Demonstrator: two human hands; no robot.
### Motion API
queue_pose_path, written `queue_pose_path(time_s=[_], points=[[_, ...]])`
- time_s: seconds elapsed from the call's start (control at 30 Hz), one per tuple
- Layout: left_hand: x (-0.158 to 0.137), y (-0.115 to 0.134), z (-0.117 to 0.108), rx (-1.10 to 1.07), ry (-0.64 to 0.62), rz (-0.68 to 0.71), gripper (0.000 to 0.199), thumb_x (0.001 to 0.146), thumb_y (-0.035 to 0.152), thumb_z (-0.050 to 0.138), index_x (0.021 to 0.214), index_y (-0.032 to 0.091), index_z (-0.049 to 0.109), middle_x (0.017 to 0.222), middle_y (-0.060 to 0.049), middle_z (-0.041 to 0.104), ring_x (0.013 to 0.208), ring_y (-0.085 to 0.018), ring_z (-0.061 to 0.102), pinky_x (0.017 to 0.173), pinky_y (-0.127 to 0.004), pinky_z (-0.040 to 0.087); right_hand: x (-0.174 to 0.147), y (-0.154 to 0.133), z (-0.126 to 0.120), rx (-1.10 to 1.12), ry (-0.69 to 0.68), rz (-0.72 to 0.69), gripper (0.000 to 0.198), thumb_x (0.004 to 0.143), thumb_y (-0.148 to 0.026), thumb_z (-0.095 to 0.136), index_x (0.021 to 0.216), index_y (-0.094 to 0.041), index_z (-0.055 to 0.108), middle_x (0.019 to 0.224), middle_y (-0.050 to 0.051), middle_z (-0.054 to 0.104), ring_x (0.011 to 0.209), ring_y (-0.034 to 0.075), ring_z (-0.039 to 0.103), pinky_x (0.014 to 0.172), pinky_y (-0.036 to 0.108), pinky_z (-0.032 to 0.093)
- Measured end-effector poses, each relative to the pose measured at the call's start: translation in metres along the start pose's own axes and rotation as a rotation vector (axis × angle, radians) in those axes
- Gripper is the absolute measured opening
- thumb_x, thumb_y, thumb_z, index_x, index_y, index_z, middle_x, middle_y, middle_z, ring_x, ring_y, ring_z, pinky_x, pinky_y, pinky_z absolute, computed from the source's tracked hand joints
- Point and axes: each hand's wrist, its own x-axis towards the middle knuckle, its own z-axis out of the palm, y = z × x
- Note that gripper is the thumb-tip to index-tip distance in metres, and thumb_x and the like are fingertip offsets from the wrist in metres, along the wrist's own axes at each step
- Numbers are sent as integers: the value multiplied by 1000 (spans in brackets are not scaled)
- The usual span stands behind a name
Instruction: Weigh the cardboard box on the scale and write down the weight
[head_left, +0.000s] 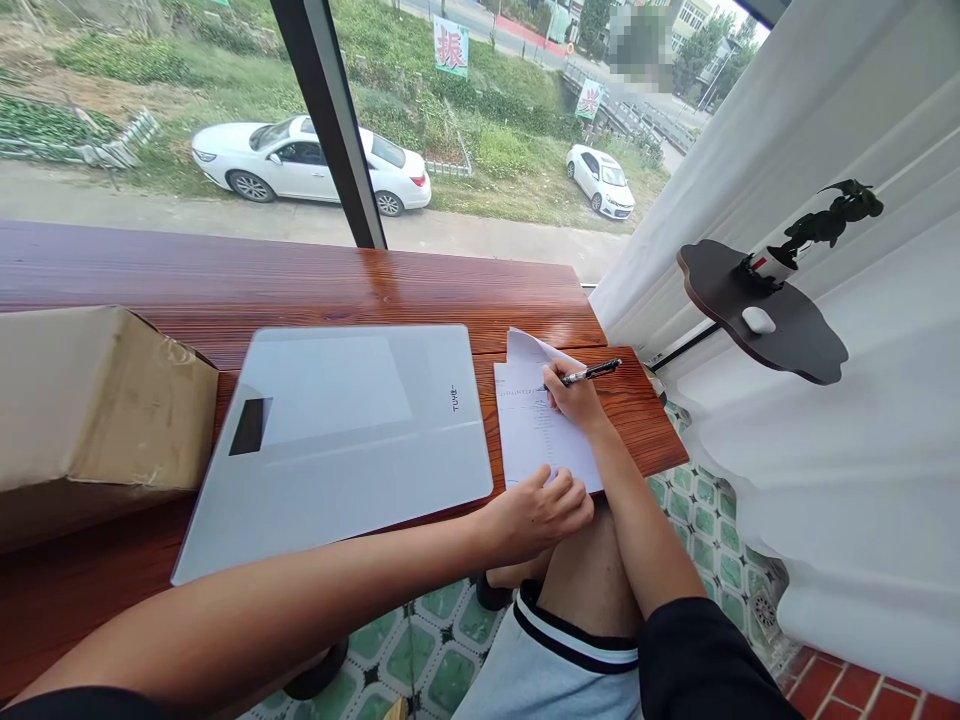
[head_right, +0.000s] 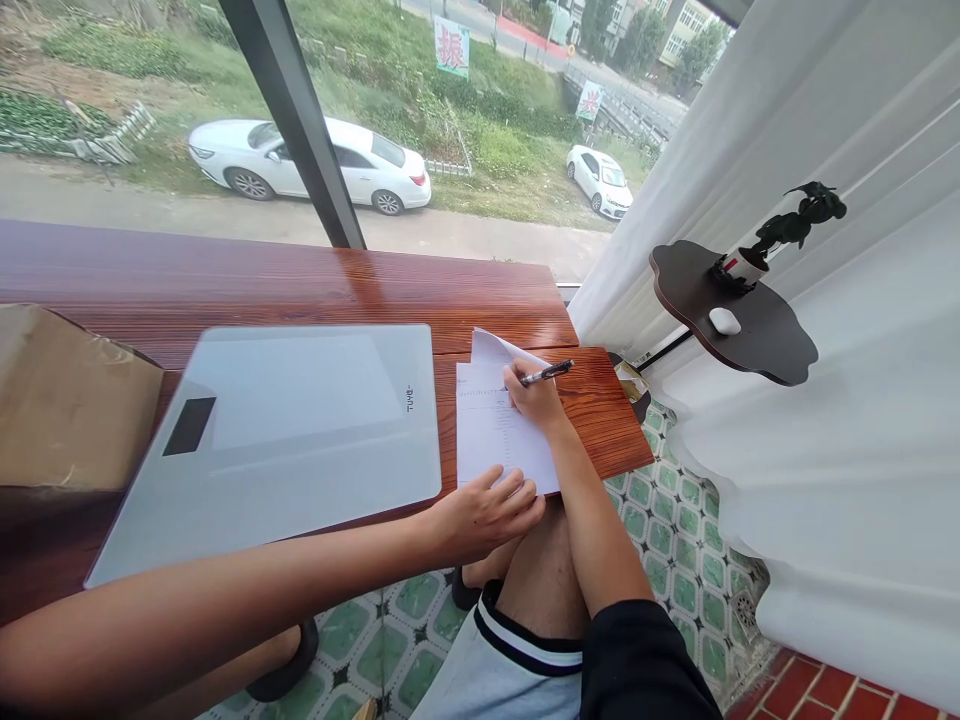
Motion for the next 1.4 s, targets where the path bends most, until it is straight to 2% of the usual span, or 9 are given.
queue_pose_path(time_s=[0.4,0.53,0.73,0.97,1.23,1.3,1.4], points=[[0,-1,-2,15,5,1,35,90,17,45,123,14,53,113,-11,58,98,-23,54,75,-37,41,1,0,1,-19,7,-37,34,94,-33,49,64,-20,41,46,-5,47,41,10,45,48,24,37],[1,-1,-3,2,-13,-5,34,90,17,45,123,14,52,111,-11,58,98,-23,53,77,-36,42,1,2,1,-2,13,-30,35,95,-34,48,64,-20,41,45,-5,47,39,9,44,46,24,36],[1,0,-1,23,28,-8,34,89,17,44,122,14,53,112,-10,58,99,-23,54,76,-36,42,1,3,1,-11,11,-63,36,94,-34,49,62,-20,41,45,-5,46,39,9,43,46,24,35],[0,0,-1,11,1,-2,36,89,17,47,124,14,52,114,-12,58,100,-24,53,77,-37,41,1,3,0,-4,9,-17,34,94,-34,48,63,-20,41,45,-5,46,39,10,42,46,25,35],[0,0,-2,16,3,-9,35,89,17,44,123,14,53,114,-11,57,100,-23,53,78,-36,41,2,4,2,-53,25,-58,35,93,-31,48,61,-20,40,45,-5,45,41,10,44,48,25,36],[0,0,-2,17,11,-12,35,89,16,43,123,14,53,113,-10,57,100,-23,53,77,-36,42,1,5,1,-20,65,-71,36,93,-34,49,62,-20,40,45,-5,43,41,10,42,49,26,34],[0,1,-2,25,37,-17,34,89,16,43,121,14,54,112,-9,57,99,-23,54,77,-36,42,0,5,-2,-33,262,-148,37,94,-41,52,65,-19,45,50,-4,43,45,10,39,52,26,33]])
